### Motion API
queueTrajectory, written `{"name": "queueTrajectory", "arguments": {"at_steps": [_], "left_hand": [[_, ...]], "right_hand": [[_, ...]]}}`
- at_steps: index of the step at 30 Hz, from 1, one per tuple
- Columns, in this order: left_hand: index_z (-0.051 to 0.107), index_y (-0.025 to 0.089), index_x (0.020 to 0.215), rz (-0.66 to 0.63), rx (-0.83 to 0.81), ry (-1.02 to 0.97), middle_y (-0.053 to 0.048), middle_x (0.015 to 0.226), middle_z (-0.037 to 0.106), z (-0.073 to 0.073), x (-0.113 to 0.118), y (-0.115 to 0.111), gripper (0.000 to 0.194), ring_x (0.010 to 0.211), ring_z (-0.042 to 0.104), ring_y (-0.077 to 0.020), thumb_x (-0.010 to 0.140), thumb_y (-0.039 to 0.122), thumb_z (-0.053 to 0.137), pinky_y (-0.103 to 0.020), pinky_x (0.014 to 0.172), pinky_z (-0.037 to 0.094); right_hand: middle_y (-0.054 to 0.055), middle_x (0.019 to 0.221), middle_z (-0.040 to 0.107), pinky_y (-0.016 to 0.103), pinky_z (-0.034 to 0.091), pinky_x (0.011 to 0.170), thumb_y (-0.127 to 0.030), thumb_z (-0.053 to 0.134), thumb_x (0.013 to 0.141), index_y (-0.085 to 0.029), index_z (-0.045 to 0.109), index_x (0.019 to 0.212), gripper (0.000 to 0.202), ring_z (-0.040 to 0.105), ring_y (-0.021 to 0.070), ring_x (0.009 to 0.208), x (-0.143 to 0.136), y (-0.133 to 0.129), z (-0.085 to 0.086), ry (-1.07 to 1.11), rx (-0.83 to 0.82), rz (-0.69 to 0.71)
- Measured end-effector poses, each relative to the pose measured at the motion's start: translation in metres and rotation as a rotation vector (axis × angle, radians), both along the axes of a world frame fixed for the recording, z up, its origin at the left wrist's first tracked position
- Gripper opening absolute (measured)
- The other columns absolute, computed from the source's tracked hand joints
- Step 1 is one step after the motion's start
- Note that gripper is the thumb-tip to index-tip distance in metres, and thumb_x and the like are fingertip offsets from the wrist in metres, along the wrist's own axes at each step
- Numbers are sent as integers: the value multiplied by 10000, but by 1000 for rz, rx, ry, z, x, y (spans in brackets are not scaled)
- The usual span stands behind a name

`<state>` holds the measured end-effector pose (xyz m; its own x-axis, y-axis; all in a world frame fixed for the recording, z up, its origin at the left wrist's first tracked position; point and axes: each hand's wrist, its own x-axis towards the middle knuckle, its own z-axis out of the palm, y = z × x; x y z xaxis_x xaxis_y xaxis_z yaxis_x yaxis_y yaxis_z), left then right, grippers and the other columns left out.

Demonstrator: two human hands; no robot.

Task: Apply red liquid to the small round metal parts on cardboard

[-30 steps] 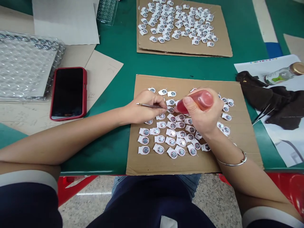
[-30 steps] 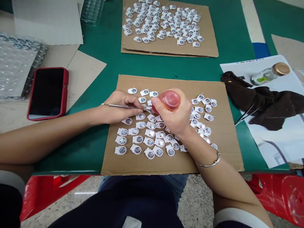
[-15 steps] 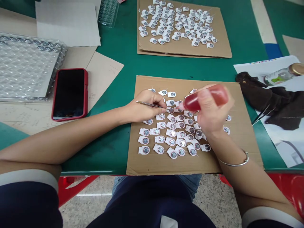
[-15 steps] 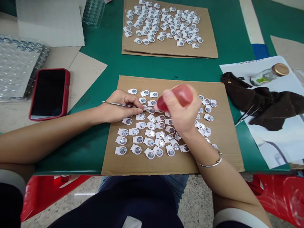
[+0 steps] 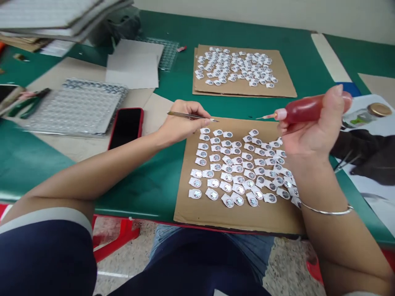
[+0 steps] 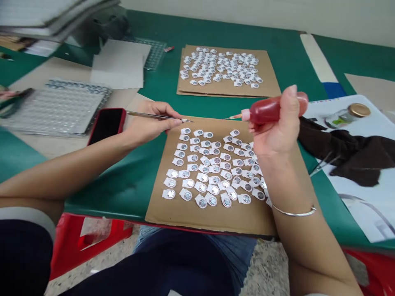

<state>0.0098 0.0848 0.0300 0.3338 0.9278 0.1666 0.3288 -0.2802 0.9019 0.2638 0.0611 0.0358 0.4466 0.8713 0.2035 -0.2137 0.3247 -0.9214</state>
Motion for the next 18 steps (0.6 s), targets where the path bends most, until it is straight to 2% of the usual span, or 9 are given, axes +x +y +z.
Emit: {"name": "queueTrajectory", "arguments": {"at_steps": [5,9,14,18], "left_hand": [[638,141,709,53,10,119,-11,638,634,-4,-24,-5,117,546,538,-80,702,258,642,-191,502,426],[649,151,755,73,30,162,-27,735,670,-13,-34,-22,142,611,573,-100,721,286,625,-200,533,446],[660,199,797,-51,268,323,-22,781,689,-24,-39,-47,116,617,588,-110,778,284,583,-218,551,447],[626,182,834,-215,429,347,-36,829,689,-33,-43,-63,99,729,637,-121,814,211,534,-205,630,471]], "right_hand": [[-13,566,498,265,290,376,-560,593,664,-235,483,789,365,632,188,564,-5,3,1,0,-36,69],[22,581,564,258,291,386,-550,563,702,-209,500,776,355,624,178,577,-21,3,6,-41,-72,188],[59,701,635,250,332,428,-498,550,738,-172,563,767,327,585,136,580,-39,1,13,-85,-89,280],[51,705,630,244,345,428,-497,551,755,-176,550,800,324,600,143,610,-56,-8,16,-135,-99,333]]}}
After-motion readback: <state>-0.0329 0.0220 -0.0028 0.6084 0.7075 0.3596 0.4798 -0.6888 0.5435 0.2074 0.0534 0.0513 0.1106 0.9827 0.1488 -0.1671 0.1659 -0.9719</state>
